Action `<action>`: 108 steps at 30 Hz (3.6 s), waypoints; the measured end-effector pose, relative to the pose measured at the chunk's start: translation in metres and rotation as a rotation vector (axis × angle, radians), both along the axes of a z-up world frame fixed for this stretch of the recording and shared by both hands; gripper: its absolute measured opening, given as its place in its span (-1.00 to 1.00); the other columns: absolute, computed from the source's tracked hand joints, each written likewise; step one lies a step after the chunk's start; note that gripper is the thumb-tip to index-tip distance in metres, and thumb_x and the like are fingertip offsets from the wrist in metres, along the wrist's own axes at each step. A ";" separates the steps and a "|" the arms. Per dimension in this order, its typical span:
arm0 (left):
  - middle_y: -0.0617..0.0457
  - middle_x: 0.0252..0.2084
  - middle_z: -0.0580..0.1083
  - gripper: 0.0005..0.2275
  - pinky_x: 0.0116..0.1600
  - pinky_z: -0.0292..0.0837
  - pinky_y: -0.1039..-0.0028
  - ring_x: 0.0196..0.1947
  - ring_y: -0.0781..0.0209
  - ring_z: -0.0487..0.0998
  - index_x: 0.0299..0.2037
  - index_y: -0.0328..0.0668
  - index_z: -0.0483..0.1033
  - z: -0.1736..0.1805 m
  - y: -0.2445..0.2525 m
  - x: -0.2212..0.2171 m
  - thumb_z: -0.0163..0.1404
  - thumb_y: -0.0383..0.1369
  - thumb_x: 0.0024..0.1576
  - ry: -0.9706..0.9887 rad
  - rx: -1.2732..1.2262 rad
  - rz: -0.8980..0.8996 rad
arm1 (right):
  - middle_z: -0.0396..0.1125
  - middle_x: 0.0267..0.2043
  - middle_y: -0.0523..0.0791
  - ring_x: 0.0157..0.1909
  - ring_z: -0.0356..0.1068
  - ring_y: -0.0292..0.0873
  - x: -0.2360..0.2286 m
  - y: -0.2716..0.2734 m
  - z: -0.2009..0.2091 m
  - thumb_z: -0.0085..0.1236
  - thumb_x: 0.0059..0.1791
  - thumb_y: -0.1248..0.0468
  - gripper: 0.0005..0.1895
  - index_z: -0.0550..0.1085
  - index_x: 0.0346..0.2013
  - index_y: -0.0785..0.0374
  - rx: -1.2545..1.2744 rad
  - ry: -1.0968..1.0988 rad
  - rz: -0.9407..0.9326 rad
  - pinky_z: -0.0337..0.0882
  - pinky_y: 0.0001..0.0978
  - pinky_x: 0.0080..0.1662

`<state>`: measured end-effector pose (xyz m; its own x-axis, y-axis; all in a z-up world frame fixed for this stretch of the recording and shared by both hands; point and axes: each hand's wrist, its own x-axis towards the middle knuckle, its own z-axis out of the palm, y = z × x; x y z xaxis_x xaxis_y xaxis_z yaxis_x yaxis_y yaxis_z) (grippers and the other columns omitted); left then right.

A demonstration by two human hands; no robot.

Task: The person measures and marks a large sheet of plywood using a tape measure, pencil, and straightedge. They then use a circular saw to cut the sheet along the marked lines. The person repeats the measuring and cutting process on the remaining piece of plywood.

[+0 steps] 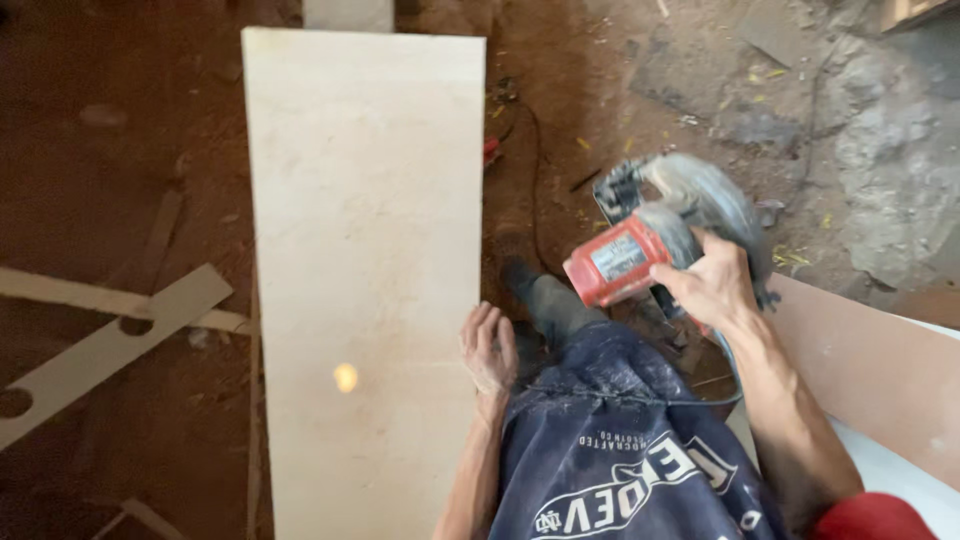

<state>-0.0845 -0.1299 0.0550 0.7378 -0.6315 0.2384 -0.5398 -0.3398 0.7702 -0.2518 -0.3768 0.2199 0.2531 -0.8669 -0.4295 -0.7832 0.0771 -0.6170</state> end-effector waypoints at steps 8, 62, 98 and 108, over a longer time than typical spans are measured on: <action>-0.13 -0.12 0.60 -0.76 0.01 0.51 0.18 -0.08 -0.14 0.60 -0.05 -0.16 0.62 -0.006 -0.118 -0.018 0.08 -0.22 0.19 0.304 0.308 -0.250 | 0.42 -0.58 -0.05 -0.61 0.36 -0.16 -0.072 -0.072 -0.037 0.32 -0.18 0.29 -0.65 0.55 -0.12 0.31 0.167 -0.041 -0.206 0.38 -0.22 -0.49; -0.27 0.01 0.56 -0.60 0.17 0.44 0.15 0.08 -0.23 0.56 0.02 -0.21 0.59 -0.625 -0.456 -0.024 -0.12 -0.08 0.25 0.798 0.708 0.015 | 0.38 0.11 -0.03 0.16 0.32 0.03 -0.030 -0.297 -0.970 -0.09 0.02 0.19 -0.64 0.47 0.07 0.12 -0.183 0.510 1.328 0.33 -0.03 0.08; -0.21 -0.04 0.59 -0.53 0.17 0.43 0.20 0.06 -0.15 0.58 -0.01 -0.14 0.62 -0.211 -0.474 0.088 -0.13 0.05 0.18 0.891 0.389 0.278 | 0.16 -0.58 -0.27 -0.61 0.06 -0.37 0.206 -0.389 -0.342 0.11 0.06 0.12 -0.81 0.47 -0.28 0.18 0.510 -0.492 -0.335 0.04 -0.47 -0.58; -0.05 -0.26 0.66 -0.51 0.02 0.48 0.30 -0.19 0.08 0.66 -0.10 -0.13 0.70 -0.148 -0.522 0.144 -0.27 0.00 0.28 0.940 0.205 0.411 | 0.12 -0.62 -0.27 -0.70 0.00 -0.39 0.291 -0.419 -0.257 0.16 0.00 0.14 -0.74 0.31 -0.49 0.10 0.711 -0.529 -0.107 -0.04 -0.48 -0.64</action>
<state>0.0594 -0.6522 -0.0931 0.7376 -0.2538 -0.6257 0.4331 -0.5331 0.7268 0.0391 -0.7956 -0.0369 0.5038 -0.4704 -0.7245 -0.3761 0.6356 -0.6742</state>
